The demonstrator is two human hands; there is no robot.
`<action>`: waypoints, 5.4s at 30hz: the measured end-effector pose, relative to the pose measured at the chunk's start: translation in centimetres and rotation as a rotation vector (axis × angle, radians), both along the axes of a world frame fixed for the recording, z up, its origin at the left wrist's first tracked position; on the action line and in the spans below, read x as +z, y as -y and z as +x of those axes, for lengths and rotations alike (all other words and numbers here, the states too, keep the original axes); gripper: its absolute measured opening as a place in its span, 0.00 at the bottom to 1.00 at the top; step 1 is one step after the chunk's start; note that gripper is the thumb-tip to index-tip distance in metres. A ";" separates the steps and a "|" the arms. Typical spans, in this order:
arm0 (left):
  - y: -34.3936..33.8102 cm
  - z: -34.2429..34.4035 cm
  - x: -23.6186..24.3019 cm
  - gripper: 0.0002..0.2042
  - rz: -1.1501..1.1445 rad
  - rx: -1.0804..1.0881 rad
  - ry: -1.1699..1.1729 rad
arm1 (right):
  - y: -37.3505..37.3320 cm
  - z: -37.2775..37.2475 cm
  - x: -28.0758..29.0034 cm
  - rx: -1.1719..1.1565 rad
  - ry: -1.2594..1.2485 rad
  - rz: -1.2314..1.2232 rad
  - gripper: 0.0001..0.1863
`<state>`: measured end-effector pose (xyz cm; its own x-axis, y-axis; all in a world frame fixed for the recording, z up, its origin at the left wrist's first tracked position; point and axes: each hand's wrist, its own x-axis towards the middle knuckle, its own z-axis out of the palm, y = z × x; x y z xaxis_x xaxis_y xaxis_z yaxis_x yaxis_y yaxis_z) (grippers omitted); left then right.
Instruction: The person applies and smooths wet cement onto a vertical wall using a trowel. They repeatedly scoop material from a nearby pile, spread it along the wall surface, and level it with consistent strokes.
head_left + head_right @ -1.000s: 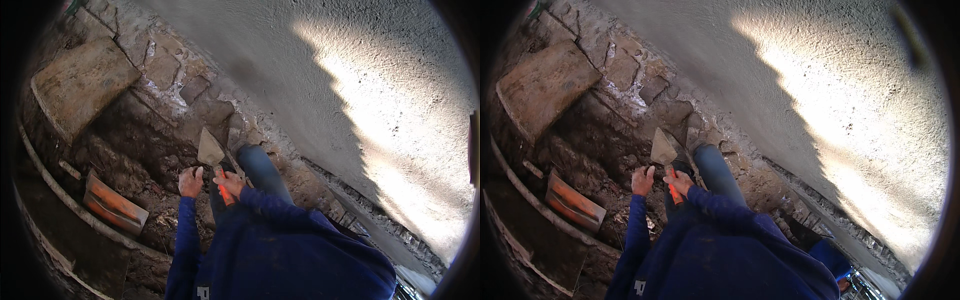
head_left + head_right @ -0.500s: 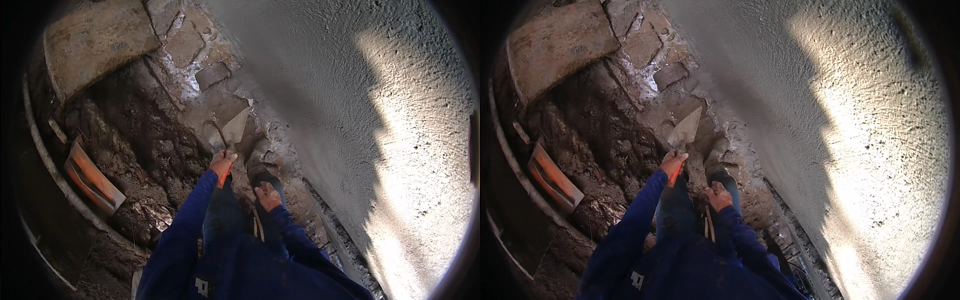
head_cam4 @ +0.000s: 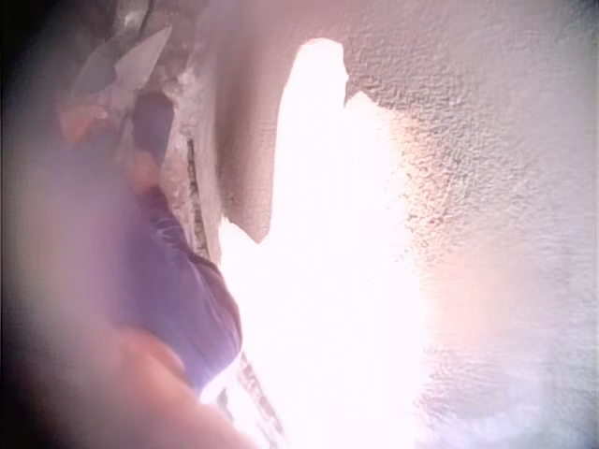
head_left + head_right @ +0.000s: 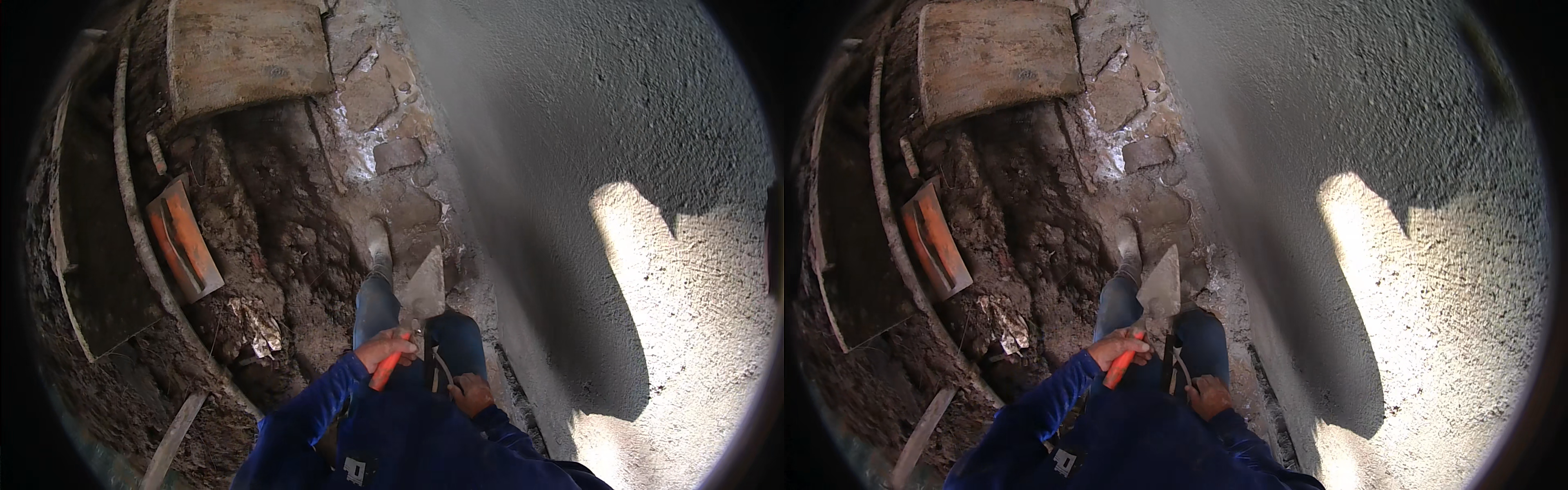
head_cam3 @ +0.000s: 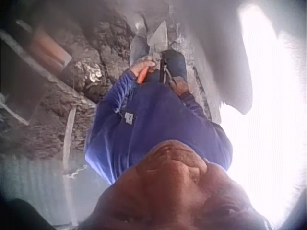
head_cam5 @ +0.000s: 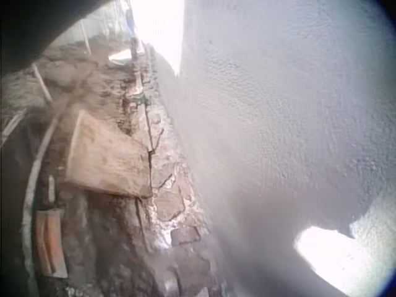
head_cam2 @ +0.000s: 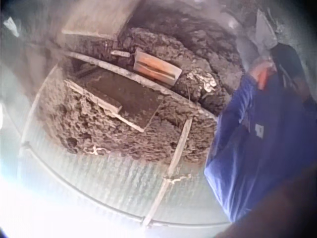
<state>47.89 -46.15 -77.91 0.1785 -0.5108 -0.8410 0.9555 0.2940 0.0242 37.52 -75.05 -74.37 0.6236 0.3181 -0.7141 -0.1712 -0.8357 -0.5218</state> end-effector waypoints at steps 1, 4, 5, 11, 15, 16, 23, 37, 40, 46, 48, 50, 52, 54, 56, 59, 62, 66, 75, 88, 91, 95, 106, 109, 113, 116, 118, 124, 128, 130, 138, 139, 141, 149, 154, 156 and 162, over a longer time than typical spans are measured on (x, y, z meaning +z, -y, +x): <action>0.4 -0.7 -0.5 0.16 -0.025 -0.043 0.015 | 0.0 0.0 -0.1 0.003 0.008 -0.039 0.15; 1.0 -2.6 -3.3 0.19 -0.070 -0.127 0.010 | -0.6 1.1 0.0 0.132 -0.084 -0.086 0.14; 1.0 -3.0 -4.1 0.20 -0.062 -0.130 -0.021 | -1.1 1.5 -0.1 0.147 -0.085 -0.105 0.14; -1.9 -3.0 -4.5 0.18 -0.165 -0.010 -0.315 | -5.9 4.4 -0.5 0.420 -0.315 -0.253 0.14; -4.7 -1.9 -2.0 0.17 -0.279 0.031 -0.414 | -8.3 8.4 2.8 0.051 -0.645 -0.138 0.15; -5.3 -0.9 -0.6 0.17 -0.305 0.041 -0.432 | -8.7 9.7 4.1 -0.075 -0.769 -0.150 0.16; -7.2 1.2 0.5 0.15 -0.323 0.112 -0.409 | -8.8 10.0 7.7 -0.258 -0.839 -0.048 0.15; -3.9 22.5 -24.7 0.19 1.234 -0.409 0.719 | -1.3 10.6 -12.3 -0.269 0.144 -0.254 0.17; -0.6 26.1 -34.7 0.23 1.233 -0.080 0.786 | 0.0 13.0 -19.5 -0.245 0.451 -0.205 0.17; 8.0 30.0 -53.3 0.33 1.147 0.196 0.465 | -0.8 16.0 -28.7 -0.283 0.517 -0.166 0.22; 10.3 29.7 -56.0 0.32 0.971 0.300 0.457 | -0.6 16.7 -29.9 -0.271 0.537 -0.191 0.23; 11.2 29.8 -57.5 0.31 0.803 0.353 0.395 | 0.3 16.7 -31.1 -0.283 0.564 -0.195 0.23; 11.5 29.5 -59.0 0.28 0.778 0.310 0.426 | 1.0 16.5 -32.1 -0.312 0.600 -0.194 0.23; 11.8 29.4 -59.6 0.29 0.718 0.254 0.398 | 1.4 16.3 -32.9 -0.339 0.628 -0.186 0.23; 12.3 29.2 -60.5 0.29 0.741 0.212 0.425 | 1.5 16.4 -33.6 -0.357 0.656 -0.187 0.23; 13.0 29.1 -62.0 0.26 0.845 0.159 0.499 | 1.8 16.3 -34.5 -0.333 0.707 -0.196 0.23; 13.5 29.5 -62.4 0.23 0.859 0.105 0.564 | 2.0 16.2 -34.7 -0.354 0.735 -0.202 0.23; 13.9 29.7 -64.4 0.17 0.870 0.092 0.652 | 2.2 16.0 -35.1 -0.364 0.775 -0.186 0.23; 13.5 28.9 -66.7 0.07 0.689 -0.054 0.912 | 2.1 16.0 -36.0 -0.382 0.808 -0.107 0.23; 14.8 29.2 -66.0 0.04 0.717 0.141 0.968 | 1.7 15.8 -36.1 -0.335 0.826 -0.102 0.23; 16.4 30.2 -61.1 0.04 0.566 0.223 0.669 | 2.4 15.2 -35.8 -0.359 0.837 -0.141 0.23; 17.6 28.7 -60.1 0.05 0.764 0.198 0.605 | 2.1 15.3 -35.9 -0.365 0.851 -0.123 0.23; 16.9 29.0 -59.4 0.09 0.739 0.179 0.733 | 2.3 14.9 -35.8 -0.391 0.850 -0.086 0.23; 15.2 29.5 -63.8 0.10 0.740 -0.014 0.911 | 1.8 15.1 -36.1 -0.365 0.842 -0.038 0.23; 16.3 30.8 -60.2 0.10 0.669 0.078 0.787 | 2.9 14.5 -36.2 -0.390 0.859 -0.066 0.23; 15.9 29.2 -61.7 0.14 0.748 -0.097 0.947 | 2.6 14.8 -36.2 -0.377 0.851 -0.046 0.23; 16.1 29.0 -61.0 0.19 0.745 -0.026 0.910 | 2.3 15.3 -36.2 -0.356 0.840 -0.054 0.23; 15.9 27.5 -59.3 0.29 0.731 0.101 0.892 | 3.0 15.5 -36.6 -0.376 0.821 -0.041 0.23; 14.4 24.9 -58.6 0.36 0.992 -0.141 1.001 | 2.6 15.6 -36.4 -0.365 0.817 -0.054 0.21; 11.9 24.8 -57.1 0.31 0.950 -0.164 0.948 | 2.3 15.5 -36.2 -0.349 0.808 -0.053 0.20; 11.6 34.4 -63.4 0.13 0.986 0.188 0.913 | 2.7 14.4 -35.7 -0.389 0.823 -0.088 0.21; 11.9 35.5 -63.3 0.11 0.898 0.222 0.841 | 2.8 14.1 -35.6 -0.403 0.830 -0.103 0.21; 12.0 36.1 -62.8 0.12 0.841 -0.008 0.893 | 2.9 13.6 -35.4 -0.437 0.846 -0.137 0.21; 13.5 32.8 -60.9 0.05 0.834 0.067 0.983 | 1.0 16.2 -36.3 -0.416 0.814 -0.093 0.22; 13.3 28.5 -57.8 0.11 0.823 -0.080 1.126 | 1.3 17.7 -37.5 -0.357 0.787 -0.083 0.22; 13.7 25.4 -56.4 0.20 0.976 0.019 1.041 | 0.9 18.2 -37.6 -0.322 0.782 -0.090 0.22; 13.9 27.1 -60.6 0.15 1.004 0.078 1.026 | 0.5 18.2 -37.4 -0.338 0.767 -0.087 0.22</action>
